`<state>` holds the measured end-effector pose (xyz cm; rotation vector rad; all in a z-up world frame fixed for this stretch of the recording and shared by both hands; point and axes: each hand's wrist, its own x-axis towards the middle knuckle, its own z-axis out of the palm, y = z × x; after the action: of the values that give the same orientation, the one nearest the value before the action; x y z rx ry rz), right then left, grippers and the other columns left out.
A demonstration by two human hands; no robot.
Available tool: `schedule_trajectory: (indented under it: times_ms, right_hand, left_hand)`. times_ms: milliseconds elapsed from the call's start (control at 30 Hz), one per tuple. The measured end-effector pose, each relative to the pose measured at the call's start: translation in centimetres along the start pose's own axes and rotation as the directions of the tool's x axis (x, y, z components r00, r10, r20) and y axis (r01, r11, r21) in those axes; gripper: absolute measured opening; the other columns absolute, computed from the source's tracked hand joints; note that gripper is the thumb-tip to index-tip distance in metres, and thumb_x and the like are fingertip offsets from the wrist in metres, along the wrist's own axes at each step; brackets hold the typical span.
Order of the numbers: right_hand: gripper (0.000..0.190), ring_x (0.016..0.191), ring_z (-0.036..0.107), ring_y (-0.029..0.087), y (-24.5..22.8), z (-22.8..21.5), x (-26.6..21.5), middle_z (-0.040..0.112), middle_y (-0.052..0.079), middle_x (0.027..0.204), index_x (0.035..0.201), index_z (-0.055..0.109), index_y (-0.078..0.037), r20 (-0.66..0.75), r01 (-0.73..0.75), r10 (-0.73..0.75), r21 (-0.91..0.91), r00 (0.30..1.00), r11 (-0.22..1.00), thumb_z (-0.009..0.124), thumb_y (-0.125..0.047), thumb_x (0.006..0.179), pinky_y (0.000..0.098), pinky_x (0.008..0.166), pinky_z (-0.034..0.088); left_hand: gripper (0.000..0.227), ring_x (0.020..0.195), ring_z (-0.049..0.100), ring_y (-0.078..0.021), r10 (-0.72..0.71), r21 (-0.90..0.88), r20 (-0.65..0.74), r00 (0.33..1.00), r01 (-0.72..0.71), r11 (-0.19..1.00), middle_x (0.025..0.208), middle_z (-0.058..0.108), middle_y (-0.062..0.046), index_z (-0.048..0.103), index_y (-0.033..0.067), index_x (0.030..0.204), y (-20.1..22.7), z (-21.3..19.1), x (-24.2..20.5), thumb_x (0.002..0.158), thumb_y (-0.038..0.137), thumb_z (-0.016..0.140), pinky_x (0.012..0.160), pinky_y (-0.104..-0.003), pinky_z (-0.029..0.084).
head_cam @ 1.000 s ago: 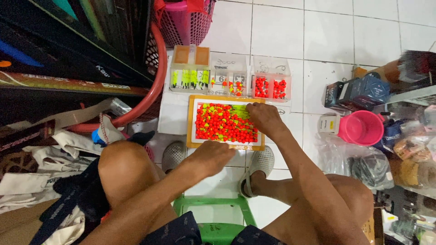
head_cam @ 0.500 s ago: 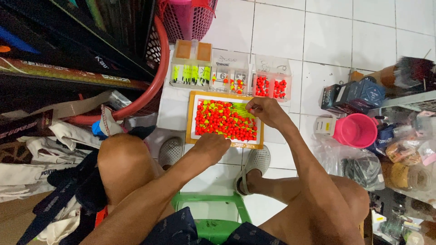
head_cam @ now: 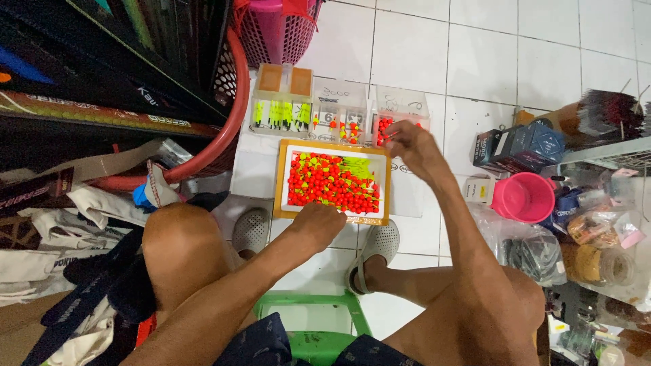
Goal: A person is sitting on a stool and assembling fishing lures by threading small red and yellow beads onto a line.
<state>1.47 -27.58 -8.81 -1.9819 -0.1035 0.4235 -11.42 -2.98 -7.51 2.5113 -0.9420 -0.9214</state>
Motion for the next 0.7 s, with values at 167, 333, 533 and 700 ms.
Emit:
schedule_trajectory:
  times_ms: [167,333,533,700]
  right_hand:
    - [0.015,0.072,0.065,0.016,0.9,-2.7,0.4,0.069,0.008,0.089,0.109,0.068,-0.008,-0.203,-0.016,-0.006,-0.108,0.979,0.994,0.068,0.000,0.096,0.0279,0.067,0.051]
    - [0.010,0.070,0.065,0.015,0.5,-2.2,0.8,0.071,0.007,0.084,0.104,0.075,-0.010,-0.262,-0.062,0.001,-0.222,0.965,0.973,0.071,-0.004,0.098,0.0289,0.065,0.052]
    - [0.008,0.074,0.069,0.018,1.6,-1.7,1.3,0.072,0.005,0.085,0.104,0.076,-0.013,-0.250,-0.070,-0.041,-0.419,0.967,0.905,0.071,-0.009,0.099,0.0344,0.071,0.054]
    - [0.016,0.090,0.072,0.027,-0.5,-0.8,0.6,0.074,0.012,0.101,0.114,0.074,-0.011,-0.242,-0.125,0.013,-0.454,0.970,0.882,0.065,-0.008,0.102,0.0458,0.085,0.055]
  left_hand:
    - [0.024,0.066,0.067,-0.0233,0.012,0.019,0.006,1.000,-0.013,1.000,0.075,0.067,-0.016,0.071,-0.0009,0.102,0.2,0.2,-0.3,0.082,-0.014,0.072,0.066,-0.040,0.061]
    - [0.027,0.064,0.066,-0.0228,0.000,0.034,0.033,0.999,-0.001,0.999,0.075,0.068,-0.017,0.073,-0.0006,0.104,0.6,0.0,-0.2,0.081,-0.014,0.075,0.066,-0.039,0.061]
    - [0.026,0.065,0.067,-0.0241,0.002,0.002,0.041,0.999,-0.003,1.000,0.076,0.068,-0.018,0.072,-0.0027,0.104,0.7,-0.6,-0.6,0.082,-0.015,0.073,0.065,-0.041,0.061]
    - [0.022,0.063,0.067,-0.0231,0.002,0.003,0.026,1.000,-0.002,1.000,0.073,0.068,-0.017,0.073,-0.0015,0.099,0.9,-0.4,-0.6,0.081,-0.015,0.073,0.064,-0.041,0.062]
